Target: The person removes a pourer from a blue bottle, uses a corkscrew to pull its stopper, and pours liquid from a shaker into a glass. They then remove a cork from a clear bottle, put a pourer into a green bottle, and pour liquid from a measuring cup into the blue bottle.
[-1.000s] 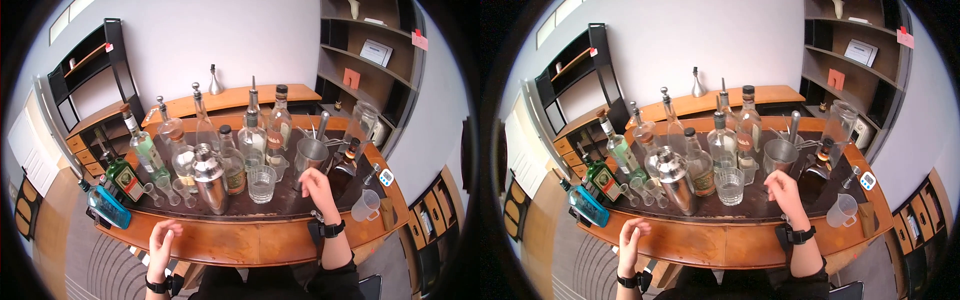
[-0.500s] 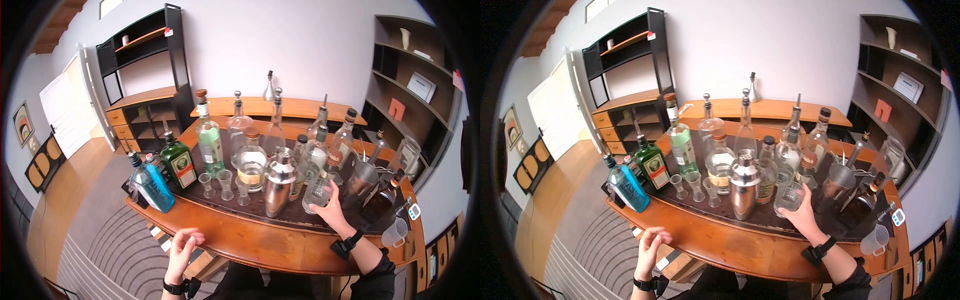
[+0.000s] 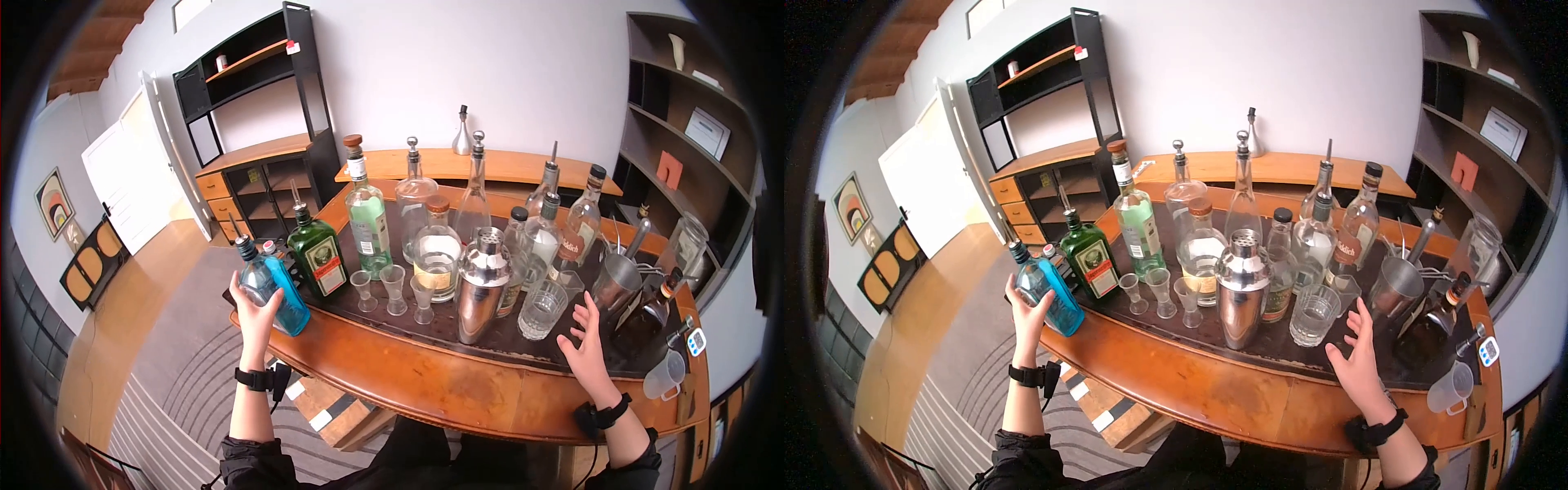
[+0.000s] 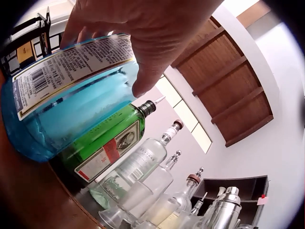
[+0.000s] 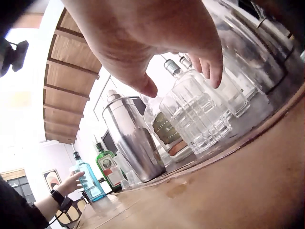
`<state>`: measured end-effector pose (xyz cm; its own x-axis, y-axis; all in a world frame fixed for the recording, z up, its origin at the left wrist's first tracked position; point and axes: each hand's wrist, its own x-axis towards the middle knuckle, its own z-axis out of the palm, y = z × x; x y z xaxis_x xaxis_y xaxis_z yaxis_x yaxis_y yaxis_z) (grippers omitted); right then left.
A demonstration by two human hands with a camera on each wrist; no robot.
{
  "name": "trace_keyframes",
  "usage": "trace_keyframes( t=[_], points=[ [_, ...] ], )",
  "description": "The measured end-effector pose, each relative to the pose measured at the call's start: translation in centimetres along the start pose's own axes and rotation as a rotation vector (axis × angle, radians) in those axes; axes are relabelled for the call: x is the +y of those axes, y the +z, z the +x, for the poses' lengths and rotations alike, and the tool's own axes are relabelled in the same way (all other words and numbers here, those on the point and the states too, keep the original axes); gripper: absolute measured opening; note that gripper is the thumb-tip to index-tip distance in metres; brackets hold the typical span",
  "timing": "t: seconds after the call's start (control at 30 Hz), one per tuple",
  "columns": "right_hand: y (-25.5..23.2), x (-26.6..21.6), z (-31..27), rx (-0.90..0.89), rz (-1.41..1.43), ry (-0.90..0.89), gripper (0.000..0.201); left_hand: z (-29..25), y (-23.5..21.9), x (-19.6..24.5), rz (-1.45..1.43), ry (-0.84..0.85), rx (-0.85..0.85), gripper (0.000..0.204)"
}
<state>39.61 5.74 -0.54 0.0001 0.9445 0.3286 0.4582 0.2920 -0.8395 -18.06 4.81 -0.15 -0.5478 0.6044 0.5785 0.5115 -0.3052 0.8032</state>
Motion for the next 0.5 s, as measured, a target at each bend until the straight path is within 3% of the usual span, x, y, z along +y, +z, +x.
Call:
trace_keyframes(
  t=[0.1, 0.3, 0.33, 0.37, 0.5],
  points=[
    [-1.4, 0.0, -1.3, -0.095, -0.047, -0.048, 0.08, -0.2, 0.0, -0.3, 0.111, 0.025, 0.004, 0.081],
    [-2.6, -2.2, -2.2, -0.2, -0.072, -0.103, 0.057, -5.4, 0.6, 4.1, -0.138, -0.008, -0.094, 0.074],
    [-2.7, -2.8, -2.2, -0.232, -0.038, -0.111, 0.054, -6.3, 0.8, 5.3, -0.192, -0.018, -0.169, 0.071],
    [-2.8, -3.5, -2.1, -0.267, -0.005, -0.115, 0.051, -7.3, 1.3, 7.7, -0.264, -0.146, -0.202, 0.076],
    [-2.4, -5.2, -2.1, -0.323, 0.009, -0.126, 0.046, -9.4, 3.0, 11.3, -0.417, -0.191, -0.425, 0.082]
  ],
)
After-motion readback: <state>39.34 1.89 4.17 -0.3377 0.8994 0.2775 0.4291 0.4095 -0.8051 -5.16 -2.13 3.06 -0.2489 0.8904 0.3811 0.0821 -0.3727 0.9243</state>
